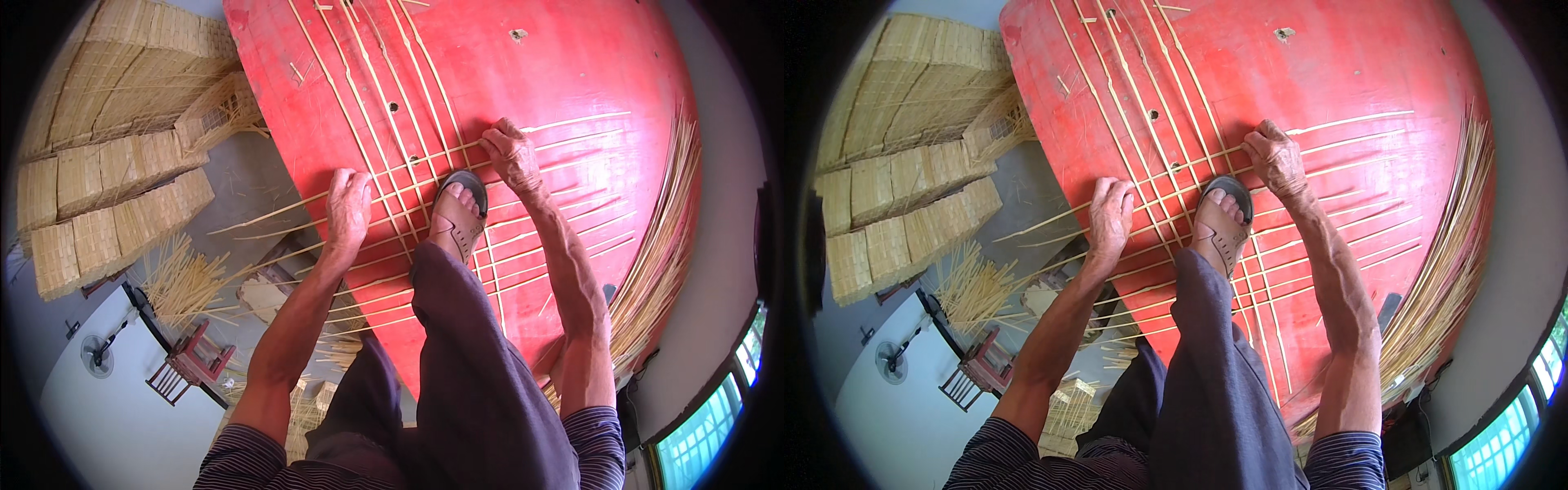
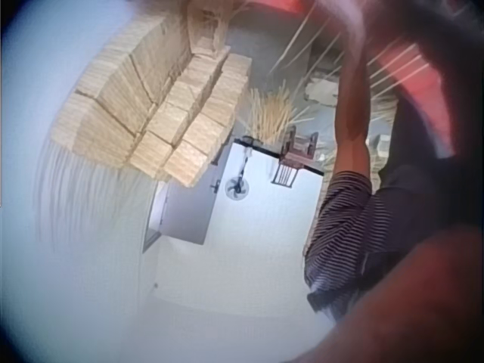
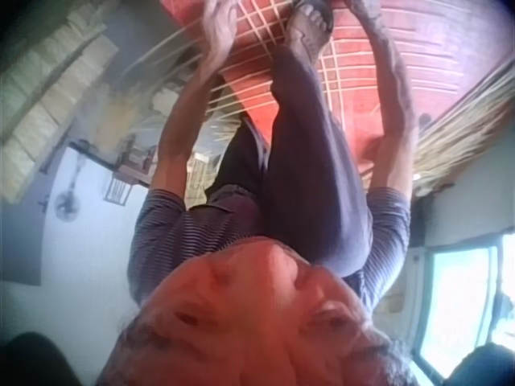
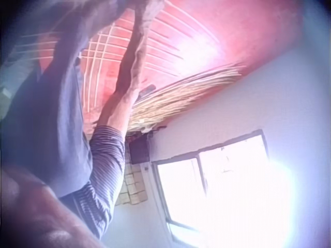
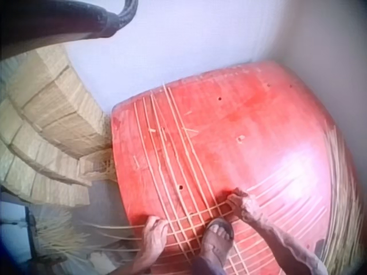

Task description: The person weaves thin bamboo strips into a grid pattern on a red work surface. They interlace the strips by hand, periodically tapping them with a wooden block to tighten the weave. The person also gathers and organizes additional bamboo strips from a nearby pile.

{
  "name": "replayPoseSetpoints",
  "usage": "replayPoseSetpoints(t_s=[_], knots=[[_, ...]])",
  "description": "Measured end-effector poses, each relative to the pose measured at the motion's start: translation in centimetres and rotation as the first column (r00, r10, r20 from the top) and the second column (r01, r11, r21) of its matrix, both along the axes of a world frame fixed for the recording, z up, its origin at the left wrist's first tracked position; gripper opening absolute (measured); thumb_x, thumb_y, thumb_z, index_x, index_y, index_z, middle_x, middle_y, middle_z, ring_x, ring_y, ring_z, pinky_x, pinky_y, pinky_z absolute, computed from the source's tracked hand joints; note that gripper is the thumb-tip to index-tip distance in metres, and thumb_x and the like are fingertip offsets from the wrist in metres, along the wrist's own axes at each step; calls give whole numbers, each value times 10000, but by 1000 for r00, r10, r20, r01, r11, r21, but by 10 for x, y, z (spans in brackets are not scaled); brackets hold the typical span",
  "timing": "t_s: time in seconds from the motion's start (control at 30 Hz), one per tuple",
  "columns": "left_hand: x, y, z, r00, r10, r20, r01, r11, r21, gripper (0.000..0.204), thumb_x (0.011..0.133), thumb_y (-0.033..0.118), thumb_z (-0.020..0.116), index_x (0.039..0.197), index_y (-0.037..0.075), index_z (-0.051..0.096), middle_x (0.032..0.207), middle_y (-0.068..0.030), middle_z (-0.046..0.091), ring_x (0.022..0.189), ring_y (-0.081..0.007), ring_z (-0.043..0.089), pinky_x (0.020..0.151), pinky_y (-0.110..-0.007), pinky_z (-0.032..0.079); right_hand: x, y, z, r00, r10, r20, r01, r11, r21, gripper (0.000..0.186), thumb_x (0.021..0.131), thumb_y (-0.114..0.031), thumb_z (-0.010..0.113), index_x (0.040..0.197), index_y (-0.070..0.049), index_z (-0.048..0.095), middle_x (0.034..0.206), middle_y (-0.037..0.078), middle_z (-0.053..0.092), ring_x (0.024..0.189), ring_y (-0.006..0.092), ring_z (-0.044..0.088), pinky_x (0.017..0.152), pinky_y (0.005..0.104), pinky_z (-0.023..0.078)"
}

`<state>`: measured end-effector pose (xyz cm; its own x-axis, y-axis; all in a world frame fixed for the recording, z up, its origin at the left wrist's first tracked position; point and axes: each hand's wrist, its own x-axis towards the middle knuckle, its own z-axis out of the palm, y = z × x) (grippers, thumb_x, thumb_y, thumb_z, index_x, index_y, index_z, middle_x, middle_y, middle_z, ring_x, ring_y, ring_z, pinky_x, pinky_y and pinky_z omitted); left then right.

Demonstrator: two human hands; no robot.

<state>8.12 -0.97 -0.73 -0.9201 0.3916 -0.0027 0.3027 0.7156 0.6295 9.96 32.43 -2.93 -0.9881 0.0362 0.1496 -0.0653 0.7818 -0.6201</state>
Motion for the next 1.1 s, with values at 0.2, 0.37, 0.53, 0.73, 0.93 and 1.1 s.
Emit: replayPoseSetpoints(t_s=[0.2,0.37,0.53,0.73,0.93,1.1], knots=[[0,-2,6,998,51,23,-53,996,79,210,852,-5,629,1059,29,633,1015,-158,565,912,-331,615,802,-415,505,2,-10,14,995,-84,-61,83,996,-7,95,821,-71,725,897,-64,668,873,110,620,788,336,658,643,419,536],[18,-3,20,994,-69,80,64,996,64,234,855,0,631,1088,28,631,1014,-149,595,934,-334,628,827,-405,514,25,-18,18,998,-55,-40,56,998,27,103,825,-62,702,922,-54,668,844,114,606,726,342,647,609,440,525],[30,2,21,999,26,32,-25,999,-23,280,819,24,670,1093,36,618,1017,-161,571,917,-364,609,799,-442,503,53,-3,13,999,-47,-23,48,997,62,170,707,-18,662,859,-80,619,801,95,563,748,306,611,570,424,515],[23,-51,19,993,-117,-22,96,891,-443,152,836,185,676,950,115,602,973,-104,569,1000,-322,561,812,-486,436,4,-66,29,958,-143,249,192,963,-188,279,849,-263,703,779,-35,558,799,158,611,724,387,632,617,482,520],[3,-42,14,941,-317,115,337,892,-301,88,848,98,658,865,72,575,879,-129,568,912,-359,568,800,-484,454,-52,-91,13,933,18,360,-12,1000,-19,310,806,-348,735,789,-48,656,712,175,658,734,374,668,643,486,536],[-14,-48,16,892,-430,142,449,879,-160,101,837,79,662,809,41,573,833,-151,563,845,-371,550,778,-482,461,-48,-93,-3,910,16,415,-2,999,-35,351,806,-421,734,860,-75,702,813,167,696,840,338,698,713,470,552]])
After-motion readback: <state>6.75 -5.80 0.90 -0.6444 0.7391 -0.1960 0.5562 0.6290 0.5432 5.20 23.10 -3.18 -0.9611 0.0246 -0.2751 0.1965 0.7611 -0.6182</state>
